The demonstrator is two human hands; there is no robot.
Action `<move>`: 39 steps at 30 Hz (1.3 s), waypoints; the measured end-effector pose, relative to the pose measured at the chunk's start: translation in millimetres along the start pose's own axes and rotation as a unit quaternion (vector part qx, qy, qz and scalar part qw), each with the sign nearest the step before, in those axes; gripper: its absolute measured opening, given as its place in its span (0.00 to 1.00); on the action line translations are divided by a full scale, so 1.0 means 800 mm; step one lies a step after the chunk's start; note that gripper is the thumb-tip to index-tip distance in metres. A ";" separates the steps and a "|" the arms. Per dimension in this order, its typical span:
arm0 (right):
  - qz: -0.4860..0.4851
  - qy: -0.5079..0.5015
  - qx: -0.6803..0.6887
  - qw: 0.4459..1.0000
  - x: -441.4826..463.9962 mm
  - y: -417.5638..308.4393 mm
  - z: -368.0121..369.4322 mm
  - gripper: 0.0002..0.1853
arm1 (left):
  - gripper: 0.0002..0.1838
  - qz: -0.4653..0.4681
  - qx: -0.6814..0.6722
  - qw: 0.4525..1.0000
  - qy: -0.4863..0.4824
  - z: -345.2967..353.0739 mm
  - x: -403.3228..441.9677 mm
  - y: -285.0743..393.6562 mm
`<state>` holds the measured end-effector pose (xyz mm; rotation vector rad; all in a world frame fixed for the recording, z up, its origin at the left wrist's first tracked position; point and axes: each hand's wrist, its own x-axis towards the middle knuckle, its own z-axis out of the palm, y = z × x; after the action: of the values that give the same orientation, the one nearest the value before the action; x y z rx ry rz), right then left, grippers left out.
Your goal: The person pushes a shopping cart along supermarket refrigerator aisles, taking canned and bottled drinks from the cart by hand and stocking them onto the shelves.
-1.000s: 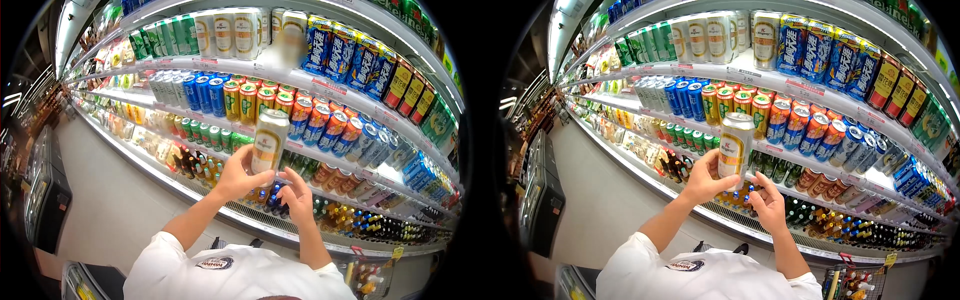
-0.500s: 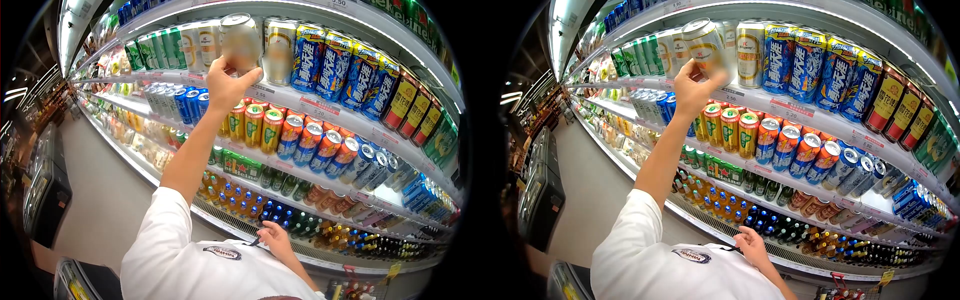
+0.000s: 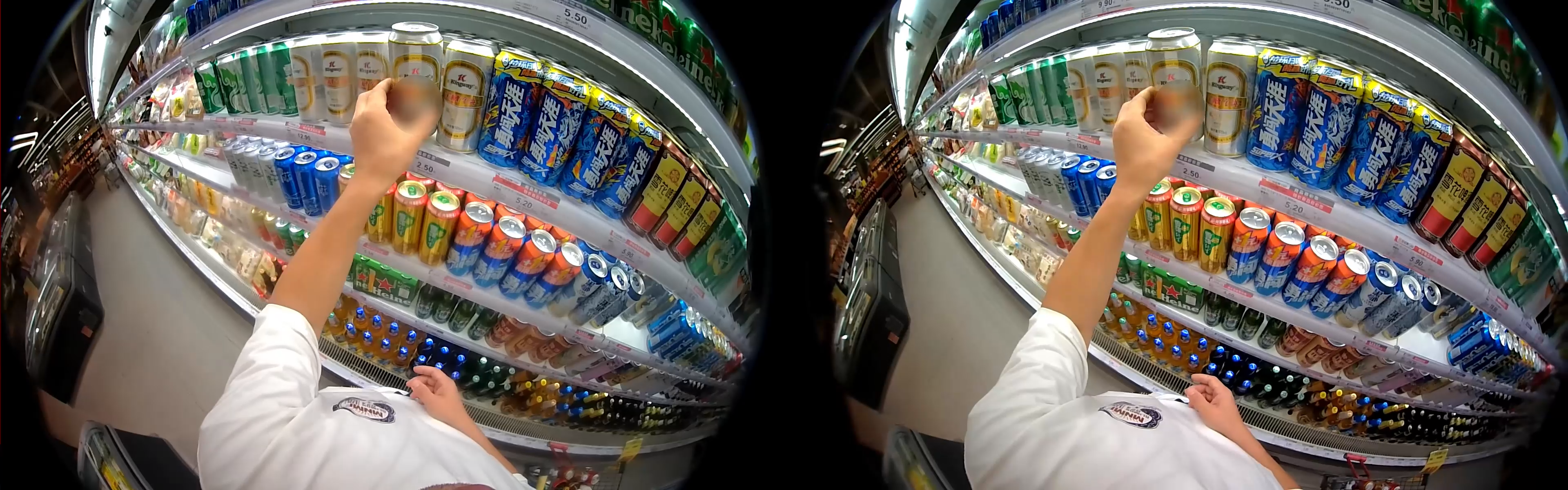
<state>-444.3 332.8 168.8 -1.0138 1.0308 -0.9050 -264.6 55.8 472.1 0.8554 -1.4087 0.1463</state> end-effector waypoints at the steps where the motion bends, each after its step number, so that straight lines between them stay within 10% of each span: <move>1: -0.006 0.003 -0.006 1.000 0.003 0.000 0.000 0.23 | 0.37 0.009 0.014 1.000 0.004 -0.001 0.000 0.001; 12: -0.003 0.079 -0.010 0.997 0.013 0.000 0.027 0.21 | 0.41 0.071 0.180 0.979 0.060 0.007 -0.001 0.001; 30: 0.004 0.132 -0.007 0.991 0.009 0.027 0.054 0.16 | 0.30 0.017 0.022 0.998 0.059 0.004 -0.018 -0.007; 39: 0.028 0.131 -0.017 0.991 0.012 0.051 0.076 0.18 | 0.18 0.164 0.008 0.985 0.050 -0.001 -0.037 -0.040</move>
<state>-379.0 349.1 138.8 -0.9057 1.2916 -0.9953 -252.1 45.4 432.0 0.6145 -1.4461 0.4455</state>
